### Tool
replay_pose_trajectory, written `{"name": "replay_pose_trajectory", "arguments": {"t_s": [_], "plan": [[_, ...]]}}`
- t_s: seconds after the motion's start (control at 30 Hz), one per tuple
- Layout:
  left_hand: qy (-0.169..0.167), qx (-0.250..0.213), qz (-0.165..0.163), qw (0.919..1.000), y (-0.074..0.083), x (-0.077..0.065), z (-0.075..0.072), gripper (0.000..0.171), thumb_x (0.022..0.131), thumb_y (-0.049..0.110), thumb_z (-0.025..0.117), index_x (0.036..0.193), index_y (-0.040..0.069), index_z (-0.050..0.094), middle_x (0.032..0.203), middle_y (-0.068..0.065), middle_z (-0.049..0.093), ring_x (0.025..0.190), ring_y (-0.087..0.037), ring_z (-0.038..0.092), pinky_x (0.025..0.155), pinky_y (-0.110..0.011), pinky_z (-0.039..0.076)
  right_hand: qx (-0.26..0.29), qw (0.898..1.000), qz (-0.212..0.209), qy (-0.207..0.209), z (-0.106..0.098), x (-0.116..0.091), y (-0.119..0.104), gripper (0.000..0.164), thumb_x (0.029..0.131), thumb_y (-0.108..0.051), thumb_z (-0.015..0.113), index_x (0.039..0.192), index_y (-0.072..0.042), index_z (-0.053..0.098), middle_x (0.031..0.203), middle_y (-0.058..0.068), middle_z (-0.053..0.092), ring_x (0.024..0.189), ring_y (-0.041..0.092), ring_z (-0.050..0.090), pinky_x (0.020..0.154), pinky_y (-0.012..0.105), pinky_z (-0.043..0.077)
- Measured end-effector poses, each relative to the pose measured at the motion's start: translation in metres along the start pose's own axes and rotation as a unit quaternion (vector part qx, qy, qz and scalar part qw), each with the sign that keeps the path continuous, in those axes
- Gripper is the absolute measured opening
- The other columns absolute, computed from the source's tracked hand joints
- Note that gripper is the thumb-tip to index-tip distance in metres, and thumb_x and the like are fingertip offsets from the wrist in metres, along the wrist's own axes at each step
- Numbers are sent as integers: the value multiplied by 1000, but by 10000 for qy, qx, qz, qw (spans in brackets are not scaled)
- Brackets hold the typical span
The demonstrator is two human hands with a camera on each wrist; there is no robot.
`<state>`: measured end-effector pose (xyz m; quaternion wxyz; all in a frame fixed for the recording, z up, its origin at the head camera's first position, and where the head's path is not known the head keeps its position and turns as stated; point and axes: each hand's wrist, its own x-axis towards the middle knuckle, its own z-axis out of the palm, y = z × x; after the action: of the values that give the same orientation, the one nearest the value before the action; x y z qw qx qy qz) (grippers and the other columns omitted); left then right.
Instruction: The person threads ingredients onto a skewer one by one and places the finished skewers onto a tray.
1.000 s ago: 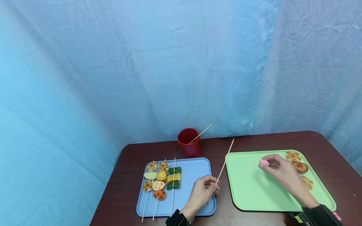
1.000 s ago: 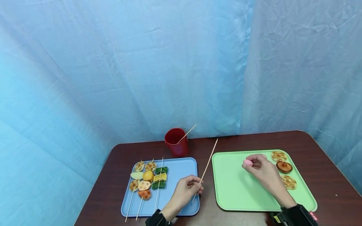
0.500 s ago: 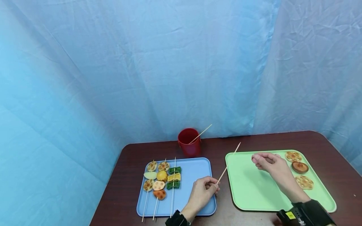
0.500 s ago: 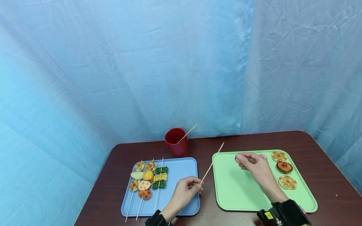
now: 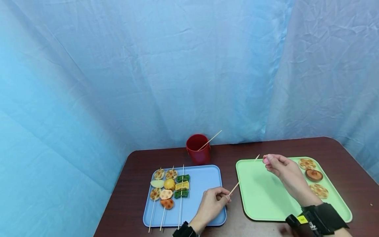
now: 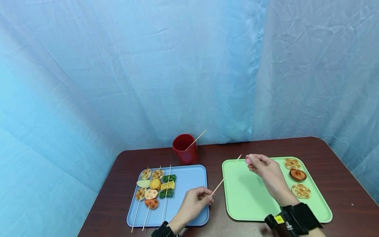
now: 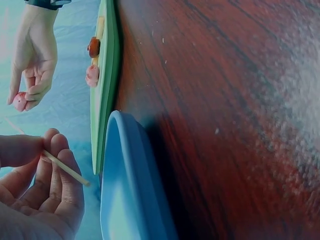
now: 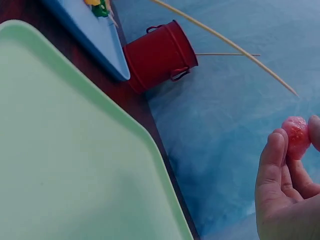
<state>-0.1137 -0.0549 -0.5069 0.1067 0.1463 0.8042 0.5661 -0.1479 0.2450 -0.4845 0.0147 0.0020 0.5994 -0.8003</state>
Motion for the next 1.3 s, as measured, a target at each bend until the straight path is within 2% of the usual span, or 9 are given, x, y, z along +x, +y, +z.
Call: {"name": "replay_pose_trajectory", "arguments": {"t_s": [0.17, 0.33, 0.63, 0.8, 0.9, 1.07, 1.2, 1.3], "plan": [[-51, 130, 122, 9998, -1, -1, 1, 12, 92, -2, 65, 98, -2, 76, 76, 4, 72, 67, -16, 71, 61, -19, 51, 132, 9998, 73, 107, 2, 2, -4, 35, 103, -26, 64, 128, -1, 62, 112, 0, 69, 101, 8, 68, 88, 24, 56], [-123, 248, 263, 9993, -2, -2, 1, 11, 91, -2, 66, 96, -2, 76, 75, 1, 73, 64, -16, 71, 59, -17, 49, 396, 9991, 62, 107, 4, 2, -6, 29, 104, -24, 63, 125, -5, 64, 115, -1, 69, 104, 9, 68, 90, 24, 56], [-186, 243, 225, 9993, -2, -3, 2, 10, 91, -2, 67, 95, -2, 76, 75, 2, 72, 64, -14, 70, 59, -17, 50, 457, 9989, -31, 98, 7, 1, -6, 27, 104, -22, 63, 126, -5, 64, 115, -1, 70, 106, 9, 68, 92, 25, 55], [-205, 167, 202, 9994, -1, -3, 2, 10, 91, -3, 66, 96, -3, 75, 75, 1, 73, 64, -15, 71, 58, -18, 51, 450, 9986, -262, 69, 9, 0, -5, 23, 104, -17, 63, 123, -4, 64, 112, 0, 72, 105, 10, 70, 92, 27, 55], [-216, 1, 113, 9997, 0, -3, 4, 11, 92, -3, 65, 97, -4, 74, 75, 2, 72, 63, -16, 70, 57, -19, 52, 203, 9991, -351, 83, 12, 0, -5, 24, 103, -16, 65, 123, -3, 63, 109, 1, 74, 102, 9, 71, 90, 26, 56], [-260, -559, -118, 9980, 2, -2, 10, 15, 94, -3, 61, 103, -8, 71, 75, 0, 68, 63, -9, 65, 59, -21, 53, -514, 9981, -186, 281, 19, -1, -6, 30, 101, -23, 69, 122, -2, 63, 104, 1, 74, 98, 9, 71, 86, 24, 57], [-271, -920, -353, 9948, 5, -2, 15, 19, 98, 3, 59, 108, -8, 72, 76, -7, 66, 63, -7, 57, 56, -21, 50, -1038, 9937, -143, 392, 24, -2, -4, 33, 101, -28, 70, 121, -2, 64, 103, -2, 76, 96, 9, 71, 84, 23, 57], [-214, -1043, -469, 9932, 6, -2, 17, 22, 101, 11, 60, 107, -5, 73, 73, -6, 62, 60, -8, 52, 52, -21, 44, -1224, 9916, -174, 388, 28, -3, -2, 34, 101, -29, 69, 120, -1, 64, 103, -4, 76, 95, 9, 72, 83, 24, 58]]}}
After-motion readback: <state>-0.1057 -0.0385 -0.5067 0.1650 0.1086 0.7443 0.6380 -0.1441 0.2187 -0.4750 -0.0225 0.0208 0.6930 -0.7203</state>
